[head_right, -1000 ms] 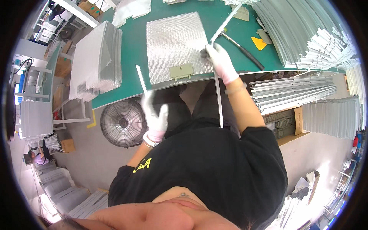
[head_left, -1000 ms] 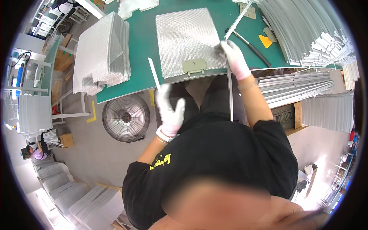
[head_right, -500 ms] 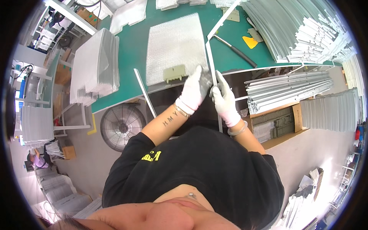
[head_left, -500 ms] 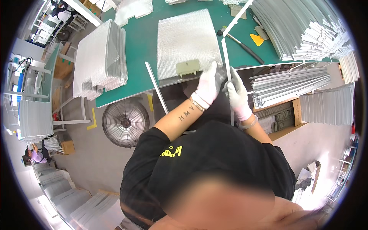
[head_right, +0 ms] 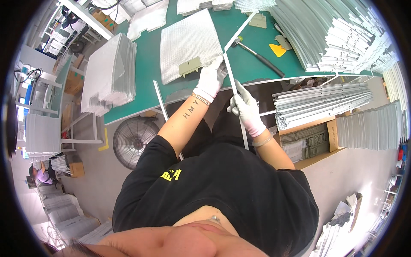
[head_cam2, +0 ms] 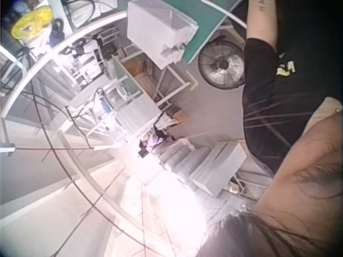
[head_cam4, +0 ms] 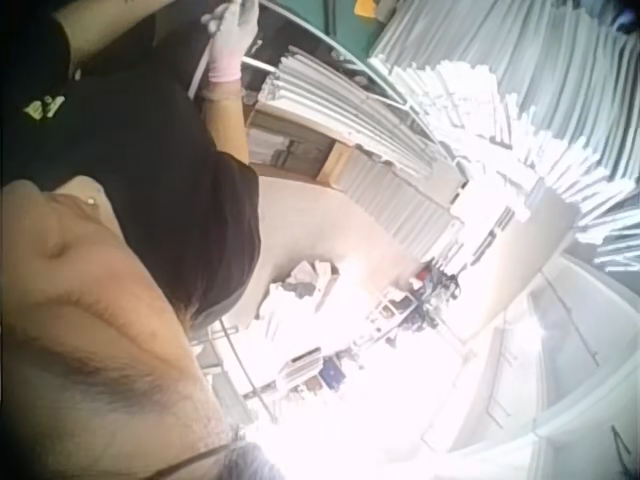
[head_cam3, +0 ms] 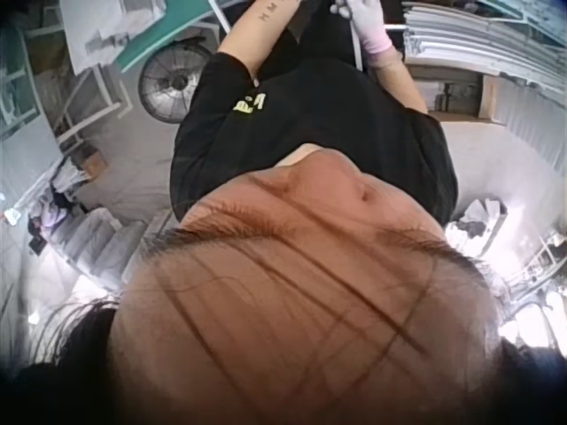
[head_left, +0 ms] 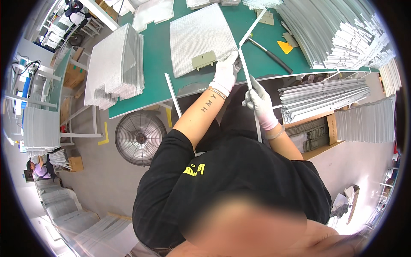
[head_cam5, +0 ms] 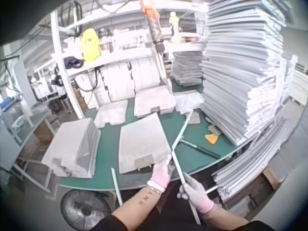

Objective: The person assembles a panel by placing a mesh sheet on a workbench, positioning a plastic frame, and securing it with a power drill. They repeat this process for multiple units, stacking the finished panels on the table.

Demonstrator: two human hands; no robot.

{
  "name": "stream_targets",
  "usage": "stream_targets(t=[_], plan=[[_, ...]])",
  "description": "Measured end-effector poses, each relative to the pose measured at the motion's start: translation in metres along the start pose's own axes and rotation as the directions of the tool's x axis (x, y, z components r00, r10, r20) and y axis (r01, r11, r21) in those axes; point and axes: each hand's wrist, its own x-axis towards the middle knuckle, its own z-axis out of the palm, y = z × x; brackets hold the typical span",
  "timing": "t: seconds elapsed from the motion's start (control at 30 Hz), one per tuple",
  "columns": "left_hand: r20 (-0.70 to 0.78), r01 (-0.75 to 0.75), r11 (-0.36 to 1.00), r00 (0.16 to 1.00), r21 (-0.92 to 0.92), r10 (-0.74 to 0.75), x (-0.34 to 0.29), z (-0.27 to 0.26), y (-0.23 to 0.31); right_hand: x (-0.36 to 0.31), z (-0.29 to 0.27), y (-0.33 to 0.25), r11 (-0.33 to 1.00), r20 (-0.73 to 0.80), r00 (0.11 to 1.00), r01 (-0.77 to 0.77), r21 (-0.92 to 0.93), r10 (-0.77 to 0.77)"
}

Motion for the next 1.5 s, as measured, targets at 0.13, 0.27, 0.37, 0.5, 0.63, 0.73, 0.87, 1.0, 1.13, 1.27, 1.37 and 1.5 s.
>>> stream_targets(t=[0.13, 0.27, 0.37, 0.5, 0.63, 0.73, 0.87, 1.0, 1.13, 1.27, 1.37, 1.5], plan=[[-0.003, 0.001, 0.999, 1.0, 0.037, -0.001, 0.006, -0.01, 0.0, 0.004, -0.003, -0.005, 0.996, 0.041, 0.999, -0.013, -0.087, 0.017], [-0.069, -0.011, 0.996, 0.997, 0.089, 0.017, 0.0, -0.004, -0.001, 0.019, -0.003, -0.012, 0.988, 0.054, 0.998, -0.005, -0.153, 0.013], [-0.078, -0.007, 0.999, 0.997, 0.038, 0.01, 0.002, -0.007, 0.006, 0.024, 0.002, -0.018, 0.979, 0.077, 0.996, -0.038, -0.199, 0.054], [-0.032, -0.048, 0.998, 0.998, -0.042, 0.047, 0.009, -0.009, 0.009, 0.025, 0.006, -0.012, 0.988, 0.085, 0.995, -0.032, -0.148, 0.045], [-0.021, -0.113, 0.991, 0.994, -0.077, 0.111, 0.005, -0.006, 0.003, 0.015, 0.015, -0.007, 0.987, 0.049, 0.998, -0.028, -0.16, 0.036], [-0.047, -0.135, 0.987, 0.99, -0.086, 0.132, 0.01, -0.008, -0.004, 0.013, 0.022, -0.003, 0.982, 0.022, 1.0, -0.004, -0.191, 0.008], [-0.122, -0.145, 0.984, 0.984, -0.1, 0.133, 0.011, -0.005, -0.009, 0.01, 0.02, 0.008, 0.979, -0.005, 1.0, -0.007, -0.204, 0.006], [-0.111, -0.148, 0.984, 0.984, -0.095, 0.137, 0.015, -0.009, -0.01, 0.007, 0.019, 0.0, 0.968, 0.014, 1.0, -0.023, -0.248, 0.028], [-0.049, -0.119, 0.991, 0.992, -0.059, 0.116, 0.005, -0.004, -0.006, 0.003, 0.012, 0.003, 0.995, 0.057, 0.998, 0.003, -0.099, 0.003], [0.045, -0.042, 0.992, 0.998, -0.123, 0.048, -0.007, 0.006, 0.01, 0.004, 0.006, 0.008, 0.999, 0.071, 0.997, 0.017, 0.033, -0.02], [0.042, 0.001, 0.995, 0.999, -0.096, 0.003, 0.002, -0.01, 0.01, 0.005, 0.004, 0.007, 0.996, 0.103, 0.995, -0.001, 0.09, -0.009], [0.029, -0.093, 0.996, 0.995, -0.014, 0.093, 0.005, -0.013, 0.007, 0.004, 0.007, 0.005, 0.996, 0.105, 0.994, 0.011, 0.088, -0.02]])
